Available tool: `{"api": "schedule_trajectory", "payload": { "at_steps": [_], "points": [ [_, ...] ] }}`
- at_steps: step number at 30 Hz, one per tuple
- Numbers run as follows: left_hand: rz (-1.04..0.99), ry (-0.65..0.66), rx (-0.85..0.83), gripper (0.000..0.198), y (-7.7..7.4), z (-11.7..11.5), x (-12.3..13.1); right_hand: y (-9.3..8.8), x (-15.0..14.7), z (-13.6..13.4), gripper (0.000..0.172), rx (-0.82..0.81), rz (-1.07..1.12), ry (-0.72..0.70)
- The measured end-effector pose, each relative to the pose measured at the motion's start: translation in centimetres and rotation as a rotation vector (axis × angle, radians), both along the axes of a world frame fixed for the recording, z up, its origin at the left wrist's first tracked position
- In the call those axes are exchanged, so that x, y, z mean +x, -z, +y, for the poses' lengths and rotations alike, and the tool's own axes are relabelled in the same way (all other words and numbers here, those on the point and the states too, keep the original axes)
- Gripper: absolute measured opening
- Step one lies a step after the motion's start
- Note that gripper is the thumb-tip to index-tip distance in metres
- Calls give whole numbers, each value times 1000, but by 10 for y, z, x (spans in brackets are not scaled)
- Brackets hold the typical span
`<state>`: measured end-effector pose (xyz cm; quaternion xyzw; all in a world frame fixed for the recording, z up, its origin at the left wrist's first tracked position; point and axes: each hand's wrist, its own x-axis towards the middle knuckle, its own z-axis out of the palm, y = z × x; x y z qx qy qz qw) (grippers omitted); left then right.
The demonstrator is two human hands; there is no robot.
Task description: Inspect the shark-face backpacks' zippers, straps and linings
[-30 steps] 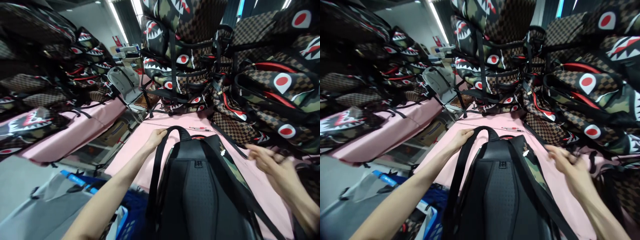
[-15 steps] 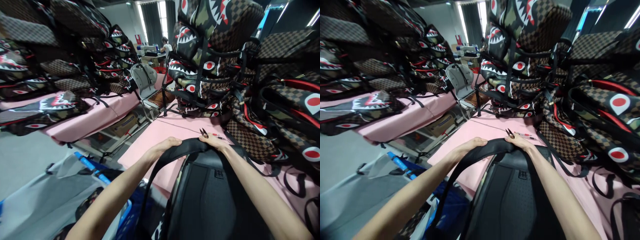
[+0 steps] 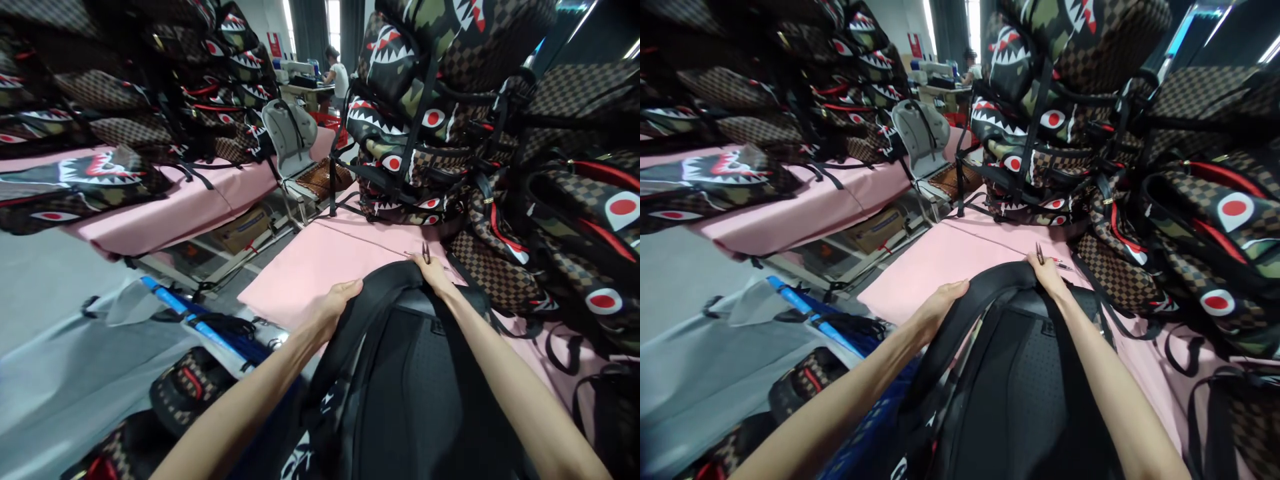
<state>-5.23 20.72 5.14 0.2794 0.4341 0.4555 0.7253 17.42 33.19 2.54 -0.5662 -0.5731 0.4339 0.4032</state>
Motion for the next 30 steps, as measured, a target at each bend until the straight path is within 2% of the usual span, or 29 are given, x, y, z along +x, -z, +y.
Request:
{"api": "schedule_trajectory", "payload": {
  "at_steps": [2, 5, 8, 10, 12, 14, 16, 17, 21, 25, 27, 30],
  "points": [
    [-79, -35, -11, 30, -10, -6, 10, -8, 1, -31, 41, 79, 18, 126],
    [-113, -28, 0, 29, -20, -15, 25, -18, -8, -100, 49, 82, 62, 220],
    [-80, -18, 70, 32, -27, -27, 41, -26, -29, -168, 45, -71, 276, 46],
    [4, -17, 157, 34, -32, -40, 50, -34, -42, -195, 41, -115, 480, 17],
    [186, -46, 287, 32, -36, -60, 54, -43, -47, -206, 41, -138, 672, 85],
    [419, -77, 413, 26, -36, -85, 52, -51, -45, -205, 47, -177, 809, 141],
    [568, -58, 457, 24, -33, -111, 48, -55, -39, -202, 54, -199, 856, 155],
    [575, -46, 446, 27, -30, -122, 46, -56, -36, -201, 56, -205, 857, 141],
    [307, -98, 350, 40, -19, -150, 50, -51, -31, -220, 52, -200, 821, 73],
    [154, -149, 295, 40, -17, -160, 59, -42, -35, -269, 43, -168, 743, 18],
    [86, -114, 255, 39, -18, -164, 62, -40, -37, -293, 40, -158, 721, -9],
    [-42, -15, 150, 39, -19, -170, 64, -36, -38, -313, 45, -144, 746, -28]
  ]
}}
